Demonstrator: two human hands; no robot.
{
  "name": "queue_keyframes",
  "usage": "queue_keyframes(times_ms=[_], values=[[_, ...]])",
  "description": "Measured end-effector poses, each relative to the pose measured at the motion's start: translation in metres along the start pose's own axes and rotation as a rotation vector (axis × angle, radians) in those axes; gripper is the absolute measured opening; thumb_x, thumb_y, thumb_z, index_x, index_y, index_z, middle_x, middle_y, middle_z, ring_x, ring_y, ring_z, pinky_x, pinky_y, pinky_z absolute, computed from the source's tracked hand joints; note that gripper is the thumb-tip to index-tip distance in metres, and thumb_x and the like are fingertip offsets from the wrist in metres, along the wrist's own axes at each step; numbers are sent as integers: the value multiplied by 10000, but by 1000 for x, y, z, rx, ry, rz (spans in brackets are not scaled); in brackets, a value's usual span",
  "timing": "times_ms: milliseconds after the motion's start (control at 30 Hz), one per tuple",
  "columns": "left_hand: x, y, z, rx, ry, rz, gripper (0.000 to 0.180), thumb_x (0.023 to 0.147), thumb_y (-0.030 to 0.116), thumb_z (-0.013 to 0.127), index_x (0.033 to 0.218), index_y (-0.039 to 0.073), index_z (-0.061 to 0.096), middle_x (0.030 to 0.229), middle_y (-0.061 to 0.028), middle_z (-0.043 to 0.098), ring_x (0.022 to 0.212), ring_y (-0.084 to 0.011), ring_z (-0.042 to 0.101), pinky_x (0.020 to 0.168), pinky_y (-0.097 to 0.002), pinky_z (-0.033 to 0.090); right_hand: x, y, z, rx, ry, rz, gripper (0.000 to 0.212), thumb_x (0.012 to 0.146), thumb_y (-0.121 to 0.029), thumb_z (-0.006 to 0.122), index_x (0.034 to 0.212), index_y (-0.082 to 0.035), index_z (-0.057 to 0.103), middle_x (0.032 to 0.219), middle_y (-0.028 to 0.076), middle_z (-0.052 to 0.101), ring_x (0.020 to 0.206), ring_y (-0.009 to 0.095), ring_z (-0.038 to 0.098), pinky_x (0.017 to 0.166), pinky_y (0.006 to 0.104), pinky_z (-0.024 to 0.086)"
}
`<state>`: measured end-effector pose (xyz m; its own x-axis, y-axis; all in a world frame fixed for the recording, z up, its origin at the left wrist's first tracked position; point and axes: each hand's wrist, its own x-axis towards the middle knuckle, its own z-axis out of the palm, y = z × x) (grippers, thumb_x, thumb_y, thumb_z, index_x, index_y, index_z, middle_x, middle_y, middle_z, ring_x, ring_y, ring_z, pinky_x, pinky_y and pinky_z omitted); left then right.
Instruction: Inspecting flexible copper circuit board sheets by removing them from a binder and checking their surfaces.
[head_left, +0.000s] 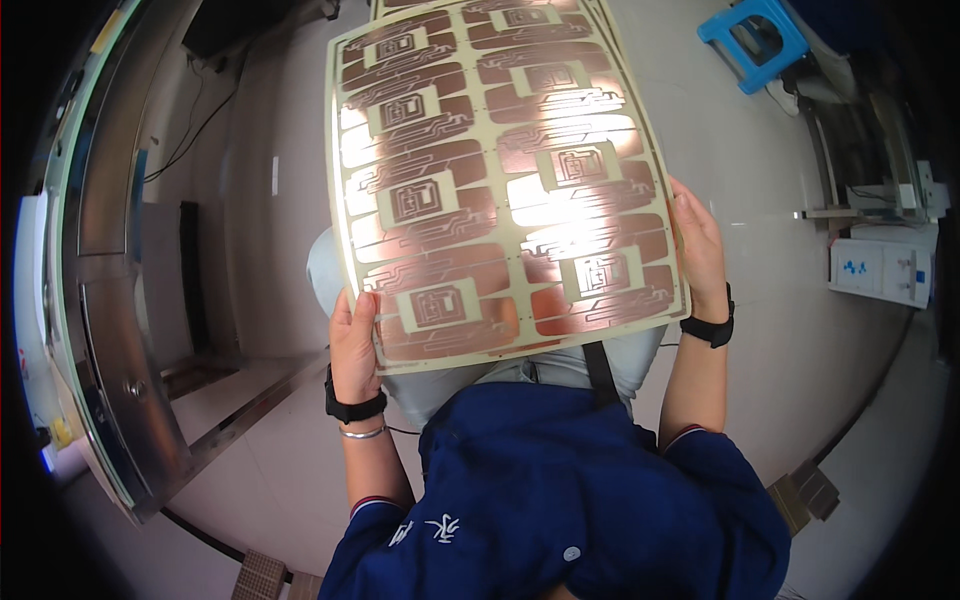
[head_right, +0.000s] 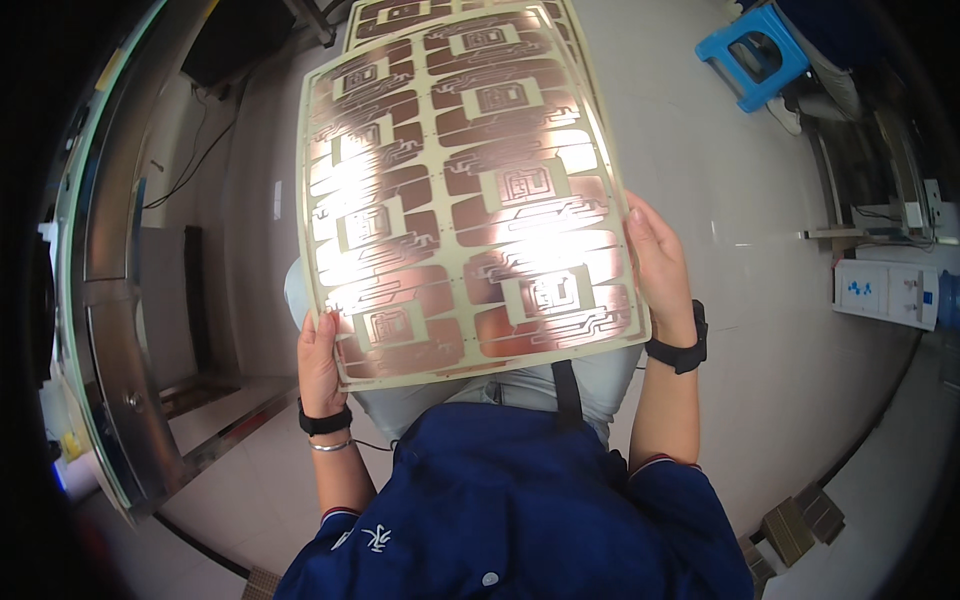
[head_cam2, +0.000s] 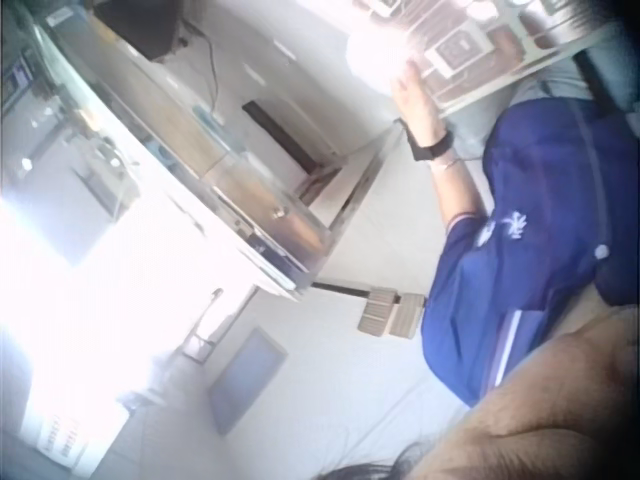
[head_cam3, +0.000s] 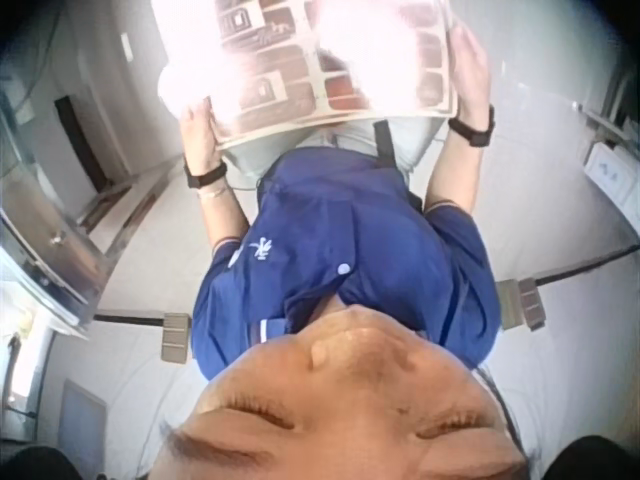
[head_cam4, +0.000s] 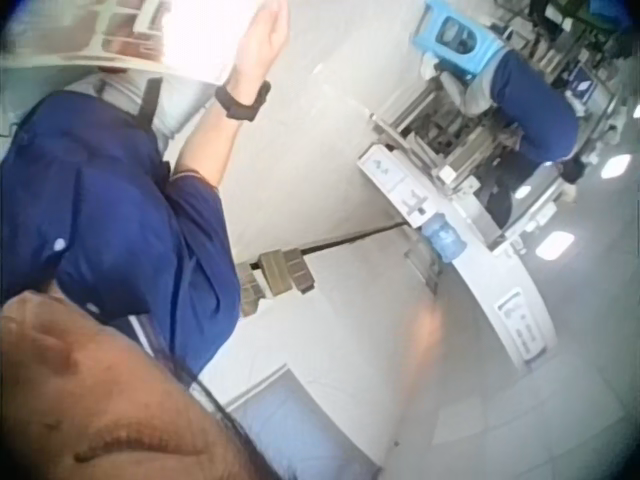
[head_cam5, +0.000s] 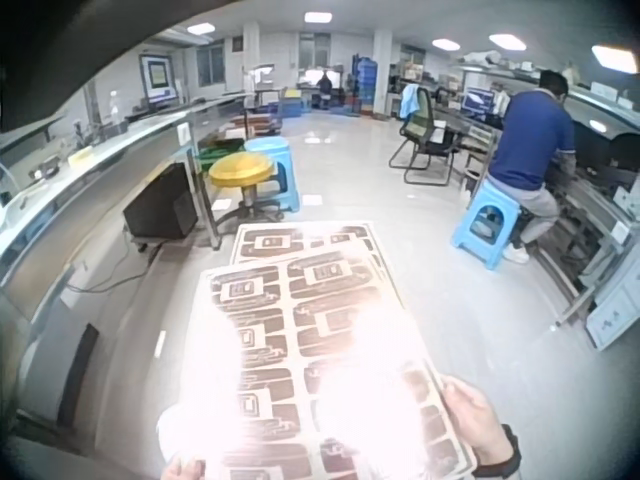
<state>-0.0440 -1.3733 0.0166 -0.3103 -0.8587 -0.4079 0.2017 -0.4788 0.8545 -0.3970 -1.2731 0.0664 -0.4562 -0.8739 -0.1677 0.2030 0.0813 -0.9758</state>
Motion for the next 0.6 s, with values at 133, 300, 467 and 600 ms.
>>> queue_keyframes(times_ms=[133,300,467,600], values=[[-1,0,-5,-30,-32,27,355,917,253,536,1180,17,505,1047,-42,595,923,-99,552,814,-248,447,1,-1,0,-11,16,-9,399,976,-214,377,1261,59,438,1165,119,552,1039,143,529,892,258,415],[-3,1,0,16,-8,76,381,891,276,578,1170,24,516,1072,-28,590,948,-99,539,850,-255,428,-3,5,-5,-52,113,-18,366,968,-187,383,1216,62,482,1112,99,578,981,123,548,846,256,439],[-5,1,-6,4,-65,116,368,876,264,604,1152,31,532,1041,-4,593,934,-73,519,854,-237,407,-4,14,-22,121,64,19,326,962,-219,398,1093,38,548,1004,72,605,866,137,587,764,259,475],[-7,12,-17,14,-185,121,363,877,249,606,1152,23,535,1003,13,584,896,-56,501,830,-227,400,-4,14,-26,268,137,112,356,953,-303,422,1107,-5,544,1007,67,603,881,132,586,769,263,480]])
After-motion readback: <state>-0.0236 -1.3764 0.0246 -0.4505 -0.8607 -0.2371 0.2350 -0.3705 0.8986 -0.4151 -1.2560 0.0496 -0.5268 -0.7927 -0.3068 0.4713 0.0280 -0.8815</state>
